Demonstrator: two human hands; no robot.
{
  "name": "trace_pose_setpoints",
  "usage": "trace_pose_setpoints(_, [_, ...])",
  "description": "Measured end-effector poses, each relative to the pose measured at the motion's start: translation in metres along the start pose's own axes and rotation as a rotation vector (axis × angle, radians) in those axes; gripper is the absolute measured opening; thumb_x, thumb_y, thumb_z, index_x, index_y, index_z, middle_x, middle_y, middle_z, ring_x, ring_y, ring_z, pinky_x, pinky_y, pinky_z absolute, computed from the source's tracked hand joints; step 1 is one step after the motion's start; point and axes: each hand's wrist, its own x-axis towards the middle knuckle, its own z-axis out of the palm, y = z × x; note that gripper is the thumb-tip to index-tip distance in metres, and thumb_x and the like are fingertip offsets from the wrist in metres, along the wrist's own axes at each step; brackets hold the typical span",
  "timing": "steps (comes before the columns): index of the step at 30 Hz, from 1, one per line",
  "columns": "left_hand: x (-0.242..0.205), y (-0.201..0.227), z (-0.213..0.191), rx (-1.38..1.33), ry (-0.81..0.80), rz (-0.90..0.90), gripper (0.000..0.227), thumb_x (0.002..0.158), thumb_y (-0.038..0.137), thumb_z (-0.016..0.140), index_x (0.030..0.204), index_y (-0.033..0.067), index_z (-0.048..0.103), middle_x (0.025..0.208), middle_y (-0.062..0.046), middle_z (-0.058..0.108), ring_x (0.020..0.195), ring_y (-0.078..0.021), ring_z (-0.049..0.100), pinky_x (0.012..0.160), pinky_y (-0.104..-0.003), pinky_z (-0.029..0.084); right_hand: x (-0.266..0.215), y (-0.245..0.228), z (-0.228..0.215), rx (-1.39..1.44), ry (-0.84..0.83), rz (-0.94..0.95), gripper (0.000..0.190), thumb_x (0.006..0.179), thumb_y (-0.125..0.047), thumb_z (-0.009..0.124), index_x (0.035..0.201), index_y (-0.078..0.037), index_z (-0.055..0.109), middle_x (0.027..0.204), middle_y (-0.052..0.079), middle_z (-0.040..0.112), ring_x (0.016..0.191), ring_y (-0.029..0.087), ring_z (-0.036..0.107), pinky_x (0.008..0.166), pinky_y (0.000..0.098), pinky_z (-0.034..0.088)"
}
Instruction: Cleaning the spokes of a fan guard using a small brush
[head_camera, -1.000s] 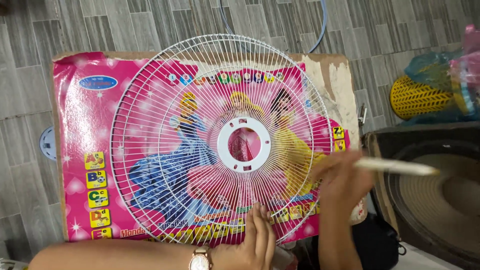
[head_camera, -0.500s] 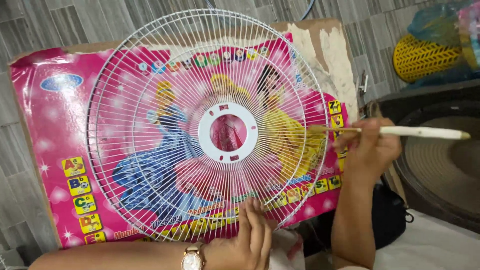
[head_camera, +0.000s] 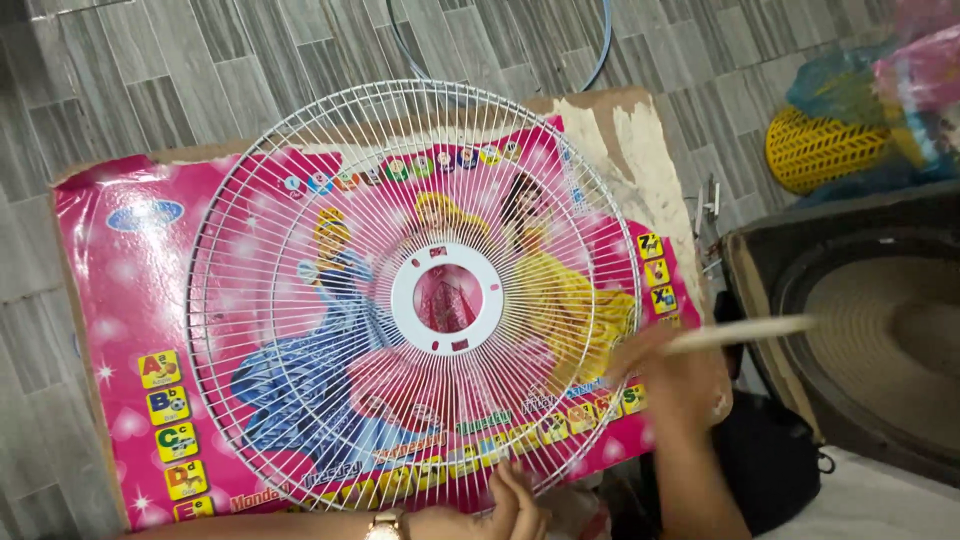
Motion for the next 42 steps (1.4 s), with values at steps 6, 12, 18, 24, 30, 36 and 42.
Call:
trace_pose_setpoints(6, [0.01,-0.089,-0.018,-0.228,-0.026,0.101,0.022,0.111,0.02,0.055,0.104,0.0011,0.064,0.099,-0.011,0.067,0.084,-0.0167,0.069,0.062,-0.02,0.06,-0.024,-0.018,0.021,0.139,-0.248,-0.116,0.018,0.1,-0.011,0.06,0.093,0.003,0.067,0.072,0.01,0.068,0.053,0.015,0.065,0.047,0.0254,0.057])
trace_pose_setpoints(12, [0.008,-0.102,-0.027,-0.393,-0.122,-0.015,0.011,0.098,0.006,0.063,0.109,0.004,0.064,0.11,-0.008,0.063,0.089,-0.0117,0.064,0.059,-0.018,0.058,0.03,-0.031,-0.055,0.152,0.87,-0.185,0.035,0.101,-0.049,0.068,0.101,-0.015,0.059,0.065,-0.003,0.057,0.049,0.006,0.055,0.042,0.0167,0.041])
trace_pose_setpoints(18, [0.023,-0.104,-0.022,-0.63,-0.184,-0.208,0.017,0.09,0.002,0.071,0.106,0.0055,0.067,0.114,-0.008,0.063,0.091,-0.0141,0.066,0.066,-0.022,0.059,-0.009,0.0,-0.079,-0.117,0.875,-0.275,0.038,0.113,-0.044,0.061,0.102,-0.007,0.057,0.08,0.004,0.059,0.065,0.012,0.059,0.066,0.0224,0.05])
trace_pose_setpoints(24, [0.018,-0.124,-0.029,-0.512,-0.138,-0.195,0.015,0.096,0.009,0.067,0.106,0.0106,0.055,0.106,-0.003,0.059,0.074,-0.0082,0.062,0.067,-0.019,0.06,-0.018,-0.009,-0.104,-0.15,0.911,-0.266,0.044,0.114,-0.054,0.055,0.118,-0.01,0.056,0.081,0.001,0.061,0.061,0.008,0.059,0.058,0.0145,0.046])
trace_pose_setpoints(30, [-0.007,-0.157,-0.034,-0.897,-0.015,-0.142,0.011,0.098,0.019,0.057,0.105,0.0106,0.057,0.103,-0.007,0.055,0.08,-0.0201,0.057,0.07,-0.029,0.052,-0.017,-0.016,-0.099,-0.121,0.945,-0.219,0.042,0.114,-0.053,0.059,0.112,-0.011,0.057,0.075,0.001,0.059,0.06,0.008,0.06,0.059,0.0183,0.049])
trace_pose_setpoints(36, [-0.07,-0.182,-0.043,-1.206,-0.175,-0.021,0.024,0.098,0.016,0.056,0.12,0.0085,0.053,0.115,-0.011,0.057,0.094,-0.0297,0.062,0.087,-0.041,0.051,-0.029,-0.031,-0.089,-0.132,0.894,-0.341,0.029,0.115,-0.037,0.062,0.109,-0.011,0.052,0.08,0.001,0.058,0.061,0.008,0.056,0.061,0.0165,0.046])
trace_pose_setpoints(42, [-0.09,-0.173,-0.058,-0.889,-0.155,-0.058,0.012,0.101,0.02,0.065,0.104,0.0084,0.064,0.099,-0.011,0.066,0.087,-0.0262,0.068,0.078,-0.034,0.058,-0.05,-0.03,-0.075,-0.033,0.848,-0.382,0.029,0.115,-0.037,0.058,0.096,-0.015,0.053,0.099,-0.001,0.059,0.06,0.006,0.048,0.056,0.0183,0.039])
